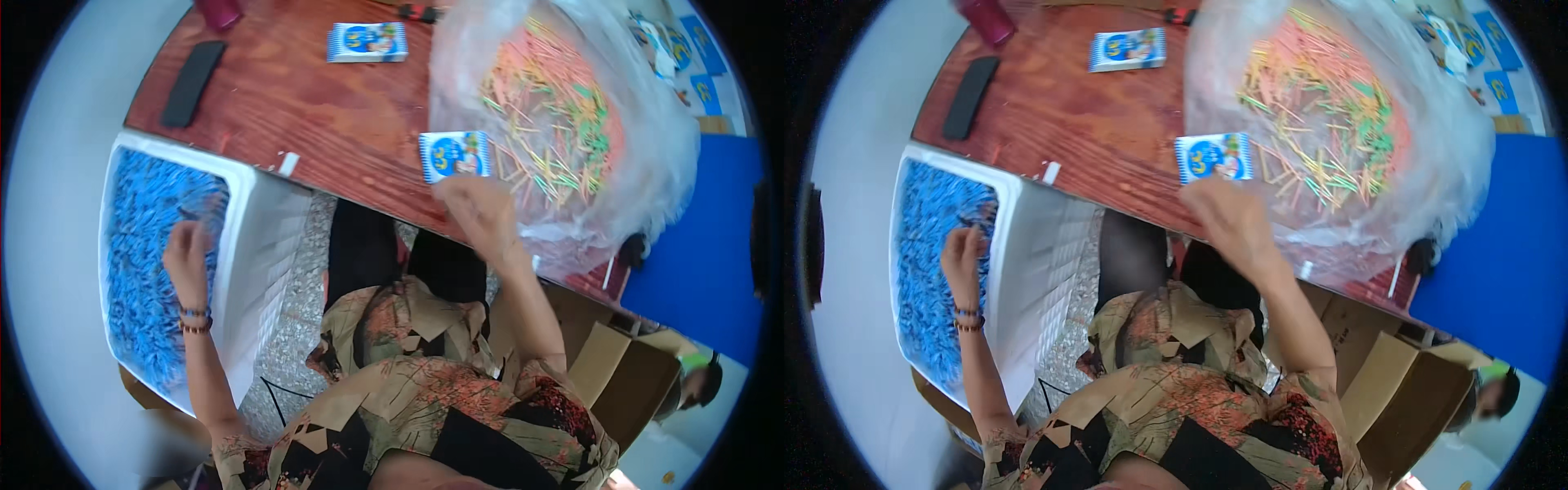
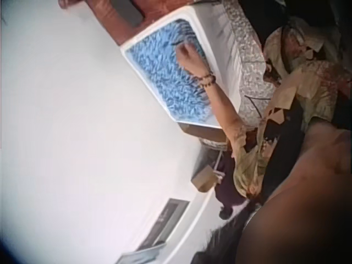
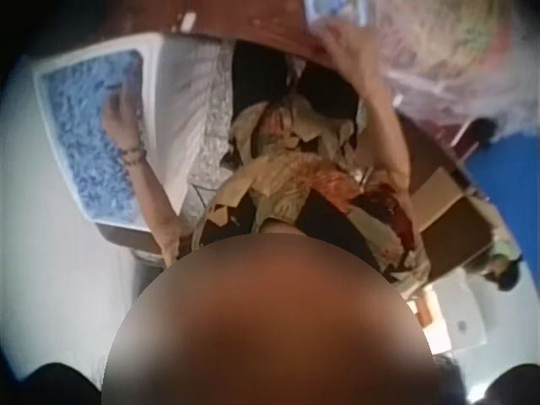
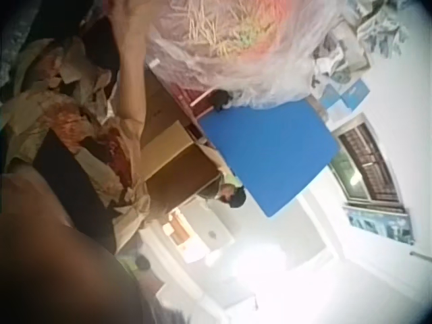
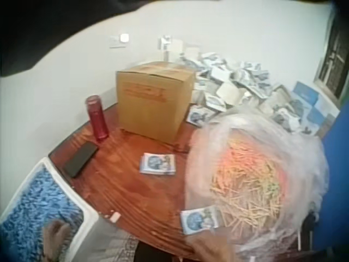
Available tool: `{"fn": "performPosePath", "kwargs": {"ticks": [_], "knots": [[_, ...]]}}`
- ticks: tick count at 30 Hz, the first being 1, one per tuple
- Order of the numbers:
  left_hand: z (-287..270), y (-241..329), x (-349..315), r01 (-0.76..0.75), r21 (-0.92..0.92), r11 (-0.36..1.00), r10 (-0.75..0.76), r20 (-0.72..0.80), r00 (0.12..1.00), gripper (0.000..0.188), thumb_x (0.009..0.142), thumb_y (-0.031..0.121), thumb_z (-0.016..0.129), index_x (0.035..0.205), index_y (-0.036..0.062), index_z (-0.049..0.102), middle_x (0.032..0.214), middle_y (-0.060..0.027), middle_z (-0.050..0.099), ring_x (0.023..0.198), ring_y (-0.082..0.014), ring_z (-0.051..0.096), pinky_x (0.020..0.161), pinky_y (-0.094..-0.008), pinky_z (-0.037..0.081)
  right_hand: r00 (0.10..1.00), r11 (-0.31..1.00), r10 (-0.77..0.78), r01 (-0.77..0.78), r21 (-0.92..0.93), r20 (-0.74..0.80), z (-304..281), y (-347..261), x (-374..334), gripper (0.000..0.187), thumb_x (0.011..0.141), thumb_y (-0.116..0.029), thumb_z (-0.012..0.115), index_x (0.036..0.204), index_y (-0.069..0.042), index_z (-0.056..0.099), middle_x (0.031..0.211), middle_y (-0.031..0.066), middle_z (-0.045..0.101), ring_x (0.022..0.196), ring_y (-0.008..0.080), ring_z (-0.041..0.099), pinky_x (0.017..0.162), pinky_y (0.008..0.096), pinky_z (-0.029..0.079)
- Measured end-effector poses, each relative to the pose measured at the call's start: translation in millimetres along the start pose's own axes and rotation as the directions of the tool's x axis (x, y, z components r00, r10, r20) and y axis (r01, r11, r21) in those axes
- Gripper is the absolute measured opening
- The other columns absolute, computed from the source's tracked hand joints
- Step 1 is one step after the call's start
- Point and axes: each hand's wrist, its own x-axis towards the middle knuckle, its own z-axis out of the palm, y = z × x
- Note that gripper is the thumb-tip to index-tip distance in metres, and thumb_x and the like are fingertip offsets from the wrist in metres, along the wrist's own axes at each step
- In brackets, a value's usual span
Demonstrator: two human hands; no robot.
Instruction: The person is packaging small sticks into packets and then sorting larger quantities of components into a plastic bin.
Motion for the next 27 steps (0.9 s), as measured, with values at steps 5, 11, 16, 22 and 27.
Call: {"fn": "performPosePath", "kwargs": {"ticks": [5,11,16,22,27], "knots": [[96.3,78.7,-10.0,-0.256,-0.264,0.930,0.254,-0.039,0.966,0.008,0.087,0.008,0.064,0.090,0.0005,0.063,0.086,-0.0076,0.064,0.076,-0.0128,0.060,0.069,-0.0257,0.047,0.986,0.973,0.122,-0.143,-0.183,-0.117,-52.9,74.0,31.6,0.025,0.079,-0.012,0.069,0.101,-0.002,0.063,0.092,0.0120,0.060,0.082,0.0249,0.059,0.072,0.0344,0.047],[229.0,161.5,-21.5,-0.584,-0.069,0.808,0.588,0.122,0.799,0.029,0.075,0.023,0.075,0.095,0.0086,0.061,0.092,-0.0076,0.058,0.092,-0.0277,0.052,0.081,-0.0424,0.039,0.996,0.935,-0.089,0.080,-0.346,-0.009,-44.8,99.1,48.8,0.027,0.071,-0.019,0.073,0.083,-0.003,0.056,0.089,0.0131,0.056,0.084,0.0297,0.055,0.069,0.0416,0.042],[261.1,173.1,-17.1,-0.579,0.190,0.793,0.539,0.223,0.812,0.028,0.074,0.028,0.074,0.088,0.0079,0.062,0.084,-0.0062,0.054,0.090,-0.0240,0.049,0.080,-0.0421,0.030,0.992,0.962,-0.117,0.100,-0.255,-0.053,-44.7,114.7,44.8,0.014,0.074,-0.017,0.070,0.078,-0.007,0.061,0.078,0.0062,0.057,0.082,0.0245,0.056,0.073,0.0387,0.042],[256.1,162.7,-4.7,-0.680,0.136,0.721,0.641,0.242,0.728,0.025,0.076,0.030,0.073,0.076,0.0070,0.063,0.086,-0.0044,0.055,0.085,-0.0230,0.049,0.077,-0.0390,0.029,0.935,0.897,-0.333,0.274,-0.347,-0.123,-45.0,111.4,45.6,0.006,0.081,-0.015,0.065,0.081,-0.010,0.066,0.084,0.0027,0.062,0.083,0.0199,0.059,0.079,0.0347,0.041],[247.1,182.9,-12.9,-0.588,-0.029,0.808,0.588,0.099,0.803,0.016,0.078,0.020,0.072,0.086,0.0070,0.069,0.093,-0.0038,0.061,0.098,-0.0213,0.052,0.085,-0.0397,0.033,0.855,0.860,-0.459,0.359,-0.362,-0.242,-58.8,101.2,49.3,0.010,0.083,-0.014,0.064,0.090,-0.009,0.069,0.094,0.0054,0.066,0.087,0.0221,0.061,0.080,0.0345,0.044]]}}
